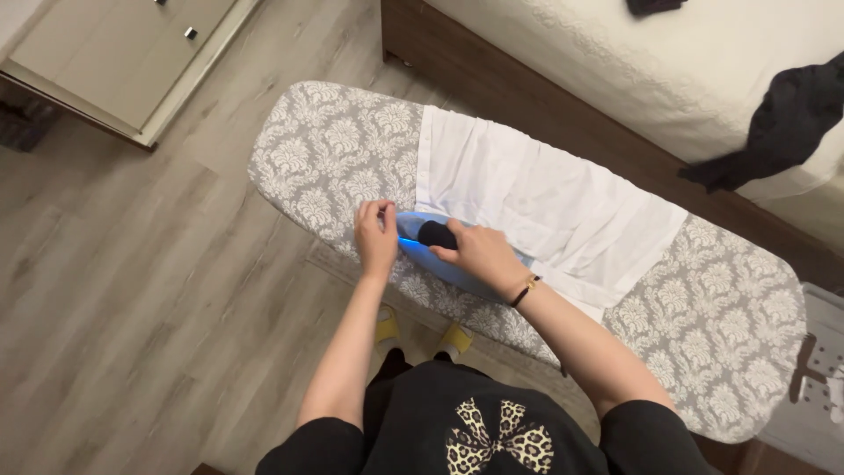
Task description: Ironing a white shirt on an ironing board.
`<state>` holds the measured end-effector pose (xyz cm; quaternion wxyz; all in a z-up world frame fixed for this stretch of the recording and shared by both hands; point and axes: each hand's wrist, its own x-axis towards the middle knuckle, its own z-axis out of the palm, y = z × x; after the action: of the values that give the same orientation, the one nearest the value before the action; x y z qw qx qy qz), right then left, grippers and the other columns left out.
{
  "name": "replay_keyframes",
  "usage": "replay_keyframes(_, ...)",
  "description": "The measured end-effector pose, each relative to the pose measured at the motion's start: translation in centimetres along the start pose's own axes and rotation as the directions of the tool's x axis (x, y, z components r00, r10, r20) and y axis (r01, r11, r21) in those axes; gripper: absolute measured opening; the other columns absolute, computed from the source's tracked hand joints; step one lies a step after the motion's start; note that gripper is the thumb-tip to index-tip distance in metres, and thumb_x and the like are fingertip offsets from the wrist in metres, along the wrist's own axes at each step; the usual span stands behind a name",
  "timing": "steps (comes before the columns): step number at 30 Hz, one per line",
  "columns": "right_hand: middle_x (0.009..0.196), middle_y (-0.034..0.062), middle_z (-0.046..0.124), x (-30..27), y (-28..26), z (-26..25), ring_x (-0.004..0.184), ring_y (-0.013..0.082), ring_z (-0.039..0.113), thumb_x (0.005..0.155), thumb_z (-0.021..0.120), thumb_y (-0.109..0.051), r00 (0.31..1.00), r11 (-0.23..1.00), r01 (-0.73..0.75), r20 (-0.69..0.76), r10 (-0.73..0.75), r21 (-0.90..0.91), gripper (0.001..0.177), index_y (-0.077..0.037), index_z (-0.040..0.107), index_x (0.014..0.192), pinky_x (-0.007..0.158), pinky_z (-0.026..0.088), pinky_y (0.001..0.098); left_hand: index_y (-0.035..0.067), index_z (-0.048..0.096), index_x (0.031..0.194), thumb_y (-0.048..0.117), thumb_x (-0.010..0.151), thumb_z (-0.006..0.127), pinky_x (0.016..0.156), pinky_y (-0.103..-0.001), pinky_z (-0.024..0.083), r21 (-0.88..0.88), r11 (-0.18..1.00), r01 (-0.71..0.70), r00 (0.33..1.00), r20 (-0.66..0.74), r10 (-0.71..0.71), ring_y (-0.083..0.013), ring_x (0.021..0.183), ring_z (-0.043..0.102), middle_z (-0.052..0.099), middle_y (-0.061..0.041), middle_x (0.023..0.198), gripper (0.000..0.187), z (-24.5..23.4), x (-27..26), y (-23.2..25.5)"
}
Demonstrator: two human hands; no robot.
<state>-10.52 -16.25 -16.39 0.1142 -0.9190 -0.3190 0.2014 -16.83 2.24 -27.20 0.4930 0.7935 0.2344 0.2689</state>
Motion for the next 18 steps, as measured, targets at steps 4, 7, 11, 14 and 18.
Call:
replay_keyframes(4,0.077,0.0201,0.072,-1.8,2.5,-0.2,0.074,0.0400,0.072,0.091,0.063,-0.059,1.000,1.000,0.028,0.003,-0.028,-0.012,0.053,-0.008,0.063,0.105,0.067,0.057,0.0483,0.004,0.070,0.096,0.012,0.097,0.065,0.090,-0.041,0.048,0.022,0.998,-0.061,0.998,-0.019,0.061,-0.0286,0.098,0.061,0.066,-0.010,0.096,0.009,-0.1,-0.1,-1.2)
replay_keyframes(7,0.077,0.0209,0.071,-4.3,4.9,-0.6,0.073,0.0402,0.072,0.088,0.064,-0.057,1.000,0.998,-0.013,0.001,0.013,0.054,0.053,-0.007,0.062,0.105,0.065,0.057,0.0493,0.004,0.069,0.096,0.013,0.097,0.065,0.091,-0.042,0.047,0.056,0.994,-0.090,0.996,0.027,0.089,-0.0307,0.100,0.060,0.066,-0.011,0.099,0.010,-0.4,-1.1,-2.2)
replay_keyframes(11,0.076,0.0208,0.072,-4.5,4.8,-1.3,0.075,0.0404,0.071,0.090,0.064,-0.058,0.987,0.987,-0.160,-0.025,0.160,0.024,0.053,-0.006,0.061,0.103,0.067,0.057,0.0496,0.004,0.069,0.096,0.014,0.096,0.066,0.092,-0.043,0.047,0.081,0.993,-0.082,0.996,0.048,0.079,-0.0320,0.102,0.060,0.065,-0.011,0.100,0.010,-0.2,-2.0,-3.3)
replay_keyframes(14,0.076,0.0214,0.072,-3.4,4.3,-0.8,0.076,0.0408,0.071,0.090,0.064,-0.058,0.988,0.989,-0.145,-0.040,0.146,0.017,0.053,-0.006,0.061,0.101,0.068,0.056,0.0498,0.004,0.069,0.096,0.014,0.095,0.066,0.092,-0.044,0.047,0.103,0.992,-0.072,0.995,0.069,0.065,-0.0327,0.103,0.059,0.065,-0.011,0.101,0.010,0.0,-2.0,-2.9)
replay_keyframes(18,0.076,0.0220,0.072,-4.3,4.7,-1.0,0.075,0.0416,0.071,0.091,0.063,-0.058,0.985,0.987,-0.159,-0.066,0.160,0.026,0.053,-0.006,0.060,0.101,0.067,0.056,0.0502,0.006,0.070,0.098,0.015,0.097,0.065,0.094,-0.044,0.047,0.101,0.992,-0.070,0.992,0.116,0.058,-0.0329,0.105,0.058,0.065,-0.011,0.103,0.011,0.2,-2.0,-2.5)
